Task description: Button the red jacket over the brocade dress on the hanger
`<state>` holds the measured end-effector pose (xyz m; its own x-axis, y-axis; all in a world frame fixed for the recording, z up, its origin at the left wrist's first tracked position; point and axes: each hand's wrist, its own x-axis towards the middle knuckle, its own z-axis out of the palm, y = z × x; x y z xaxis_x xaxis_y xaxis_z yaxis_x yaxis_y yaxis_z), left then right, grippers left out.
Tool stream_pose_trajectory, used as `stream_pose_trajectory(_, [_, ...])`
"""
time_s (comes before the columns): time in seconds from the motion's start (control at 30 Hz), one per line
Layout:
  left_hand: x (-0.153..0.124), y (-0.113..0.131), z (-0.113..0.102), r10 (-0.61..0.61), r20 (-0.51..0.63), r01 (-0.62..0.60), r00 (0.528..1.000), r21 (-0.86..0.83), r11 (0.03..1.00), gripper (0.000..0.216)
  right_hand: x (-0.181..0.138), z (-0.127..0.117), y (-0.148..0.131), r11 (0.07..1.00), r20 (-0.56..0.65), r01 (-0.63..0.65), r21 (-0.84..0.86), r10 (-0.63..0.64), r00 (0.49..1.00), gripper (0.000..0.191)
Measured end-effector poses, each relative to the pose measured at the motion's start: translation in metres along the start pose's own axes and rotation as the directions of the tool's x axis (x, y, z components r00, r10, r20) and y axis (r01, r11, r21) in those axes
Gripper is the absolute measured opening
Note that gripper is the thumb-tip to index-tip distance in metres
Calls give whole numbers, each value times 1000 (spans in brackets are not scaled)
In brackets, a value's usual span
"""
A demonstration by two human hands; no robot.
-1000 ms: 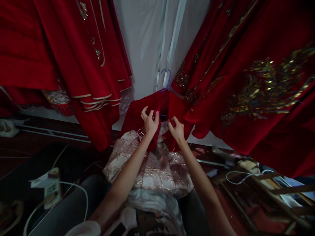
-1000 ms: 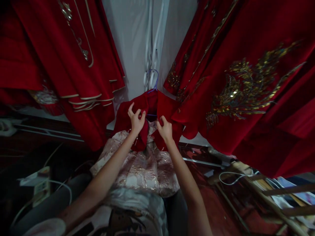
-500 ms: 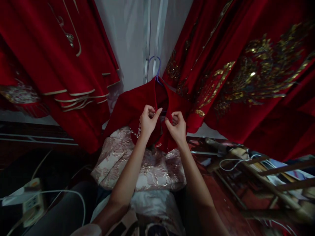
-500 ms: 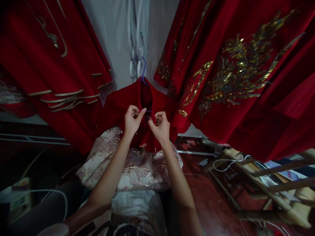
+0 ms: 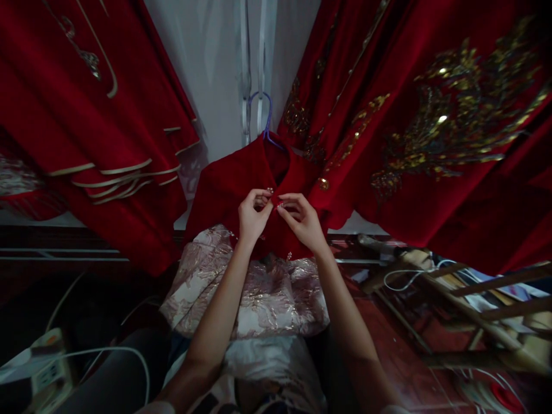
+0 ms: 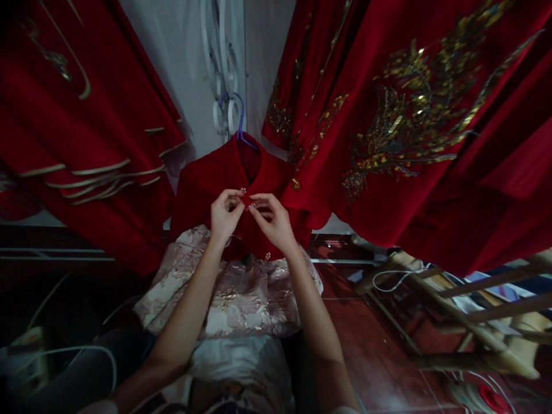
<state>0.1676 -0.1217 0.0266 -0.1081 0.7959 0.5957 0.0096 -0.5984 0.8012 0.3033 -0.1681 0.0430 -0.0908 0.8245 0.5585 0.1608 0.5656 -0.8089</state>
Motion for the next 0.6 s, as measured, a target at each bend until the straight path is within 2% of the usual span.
stream_pose_trajectory(0.13, [0,-1,-4,9,-14,-9,1000,4,1000,11,2,6,12,996,-153,25,-86,-38,987,20])
stream_pose_trajectory(0.27, [2,0,-10,-15,-18,15,1000,-9,1000,15,4,9,17,997,-249,28,-68,-44,967,20])
stream_pose_trajectory(0.43, [2,-1,-13,23,81,-24,996,11,1000,13,5,13,18,1000,-272,27,-13,-29,962,20])
stream_pose_trajectory(0.6, [0,0,-11,67,103,-70,992,21,997,11,11,15,10,996,-281,61,-62,-77,957,18])
